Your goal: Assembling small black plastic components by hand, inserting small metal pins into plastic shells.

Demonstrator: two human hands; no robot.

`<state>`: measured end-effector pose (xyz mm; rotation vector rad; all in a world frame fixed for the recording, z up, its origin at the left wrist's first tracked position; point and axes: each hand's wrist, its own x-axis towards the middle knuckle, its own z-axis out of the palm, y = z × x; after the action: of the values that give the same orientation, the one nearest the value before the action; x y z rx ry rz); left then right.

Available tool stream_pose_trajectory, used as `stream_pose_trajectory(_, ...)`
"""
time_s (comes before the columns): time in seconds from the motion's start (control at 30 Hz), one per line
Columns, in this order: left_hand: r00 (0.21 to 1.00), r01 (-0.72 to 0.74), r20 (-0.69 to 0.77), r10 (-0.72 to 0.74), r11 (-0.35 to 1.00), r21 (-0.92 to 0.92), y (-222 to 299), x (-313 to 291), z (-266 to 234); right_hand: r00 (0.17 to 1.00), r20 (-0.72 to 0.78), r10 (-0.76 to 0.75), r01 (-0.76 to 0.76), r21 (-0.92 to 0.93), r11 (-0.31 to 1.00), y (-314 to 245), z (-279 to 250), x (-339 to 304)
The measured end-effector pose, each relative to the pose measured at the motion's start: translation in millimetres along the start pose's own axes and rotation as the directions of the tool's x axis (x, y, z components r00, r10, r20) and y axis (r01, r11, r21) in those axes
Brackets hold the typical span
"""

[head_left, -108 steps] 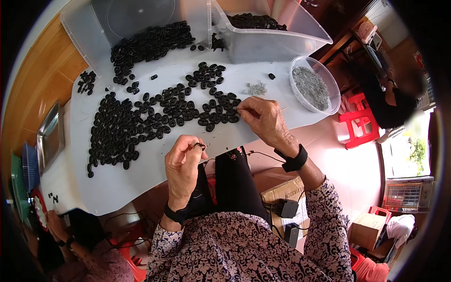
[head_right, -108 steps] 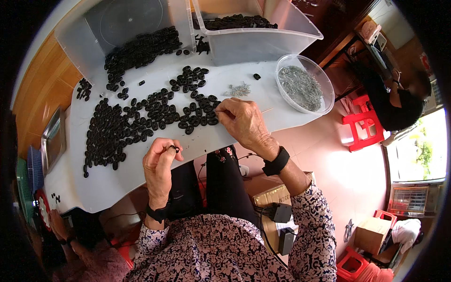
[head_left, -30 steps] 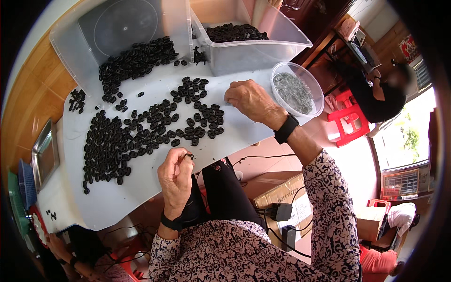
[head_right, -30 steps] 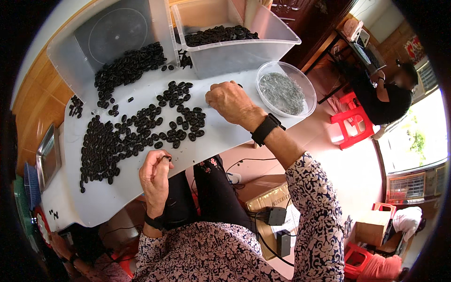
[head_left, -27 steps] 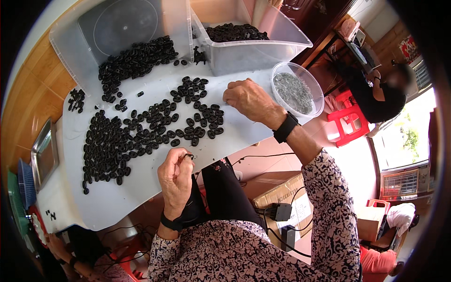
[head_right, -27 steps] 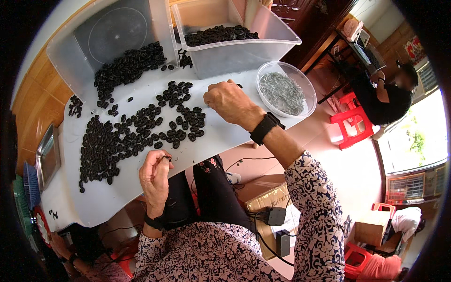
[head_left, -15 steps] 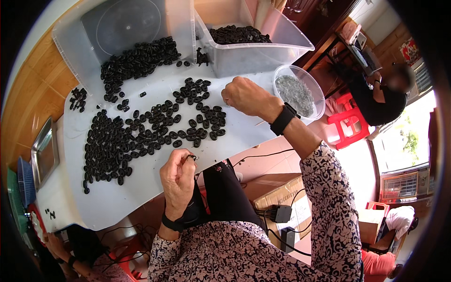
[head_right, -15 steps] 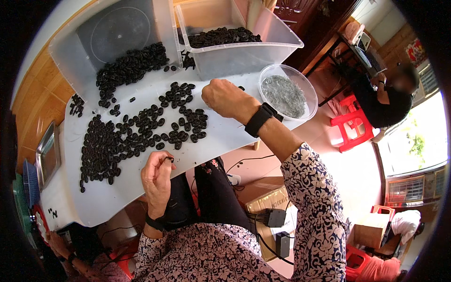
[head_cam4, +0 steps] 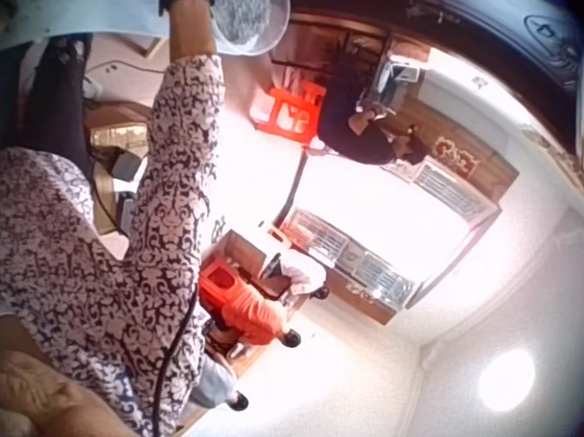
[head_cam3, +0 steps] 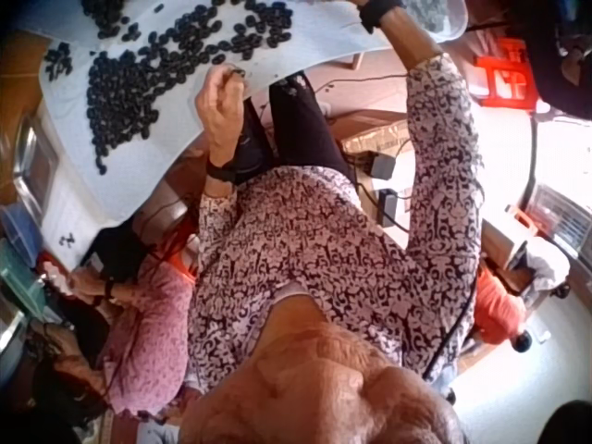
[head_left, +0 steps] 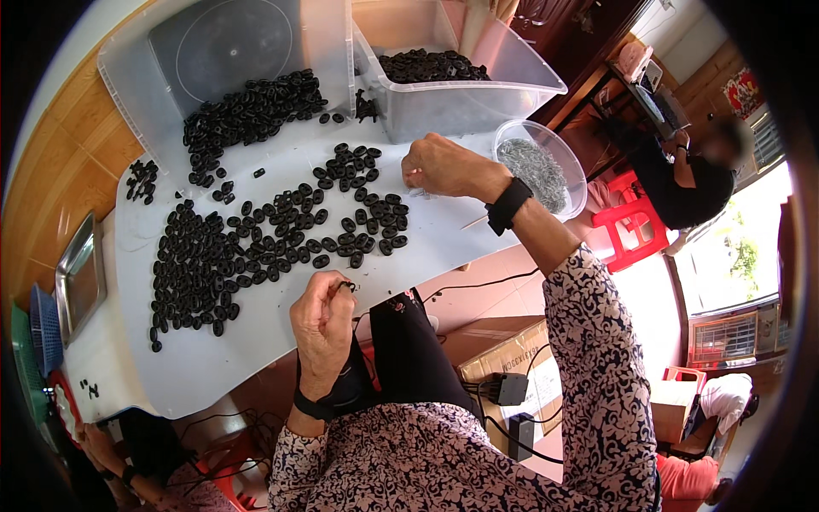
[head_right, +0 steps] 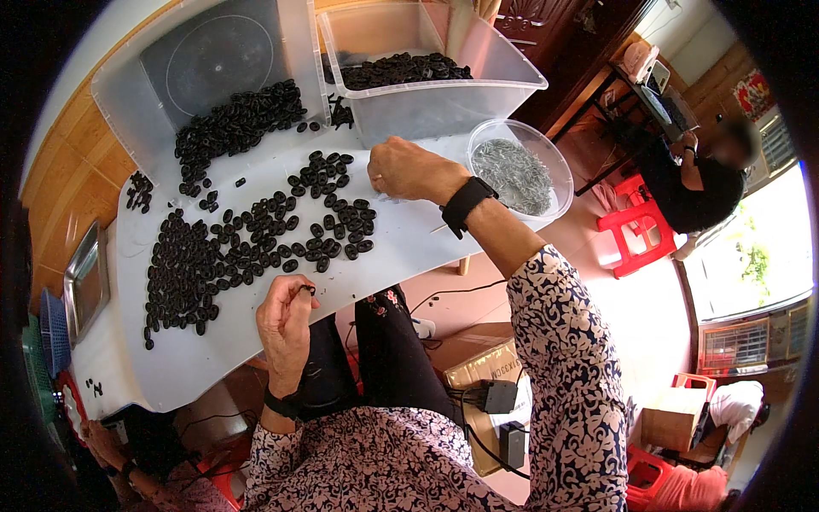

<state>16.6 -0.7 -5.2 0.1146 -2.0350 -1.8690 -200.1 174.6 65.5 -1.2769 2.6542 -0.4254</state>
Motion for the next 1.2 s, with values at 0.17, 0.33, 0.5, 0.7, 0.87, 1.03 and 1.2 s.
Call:
stream_pose_trajectory(0.17,0.999,0.046,0.027,-0.048,0.998,0.041,2,-1,-4,1.000,-0.017,-0.013,0.013,-0.017,1.000,4,5,1)
stream_pose_trajectory(0.33,0.994,0.093,0.051,-0.095,0.995,0.043,2,-2,-5,0.999,-0.034,0.041,-0.043,-0.061,0.997,-2,11,4)
stream_pose_trajectory(0.5,0.995,0.084,0.054,-0.086,0.996,0.039,-1,-3,-6,0.999,0.005,0.032,-0.031,-0.146,0.989,3,10,9)
stream_pose_trajectory(0.7,0.993,0.097,0.063,-0.099,0.995,0.024,1,-3,-5,0.996,0.008,0.083,-0.083,-0.077,0.994,0,6,7)
stream_pose_trajectory(0.87,0.997,0.056,0.054,-0.058,0.997,0.044,-5,-3,-5,0.993,-0.008,0.115,-0.115,-0.207,0.972,-19,13,4)
stream_pose_trajectory(1.03,1.000,-0.023,-0.020,0.024,0.999,0.040,-4,-1,1,0.994,-0.015,0.107,-0.107,-0.203,0.973,-13,14,3)
stream_pose_trajectory(1.2,0.998,-0.058,-0.002,0.059,0.997,0.050,-6,0,1,0.998,-0.042,0.040,-0.043,-0.074,0.996,-8,8,0)
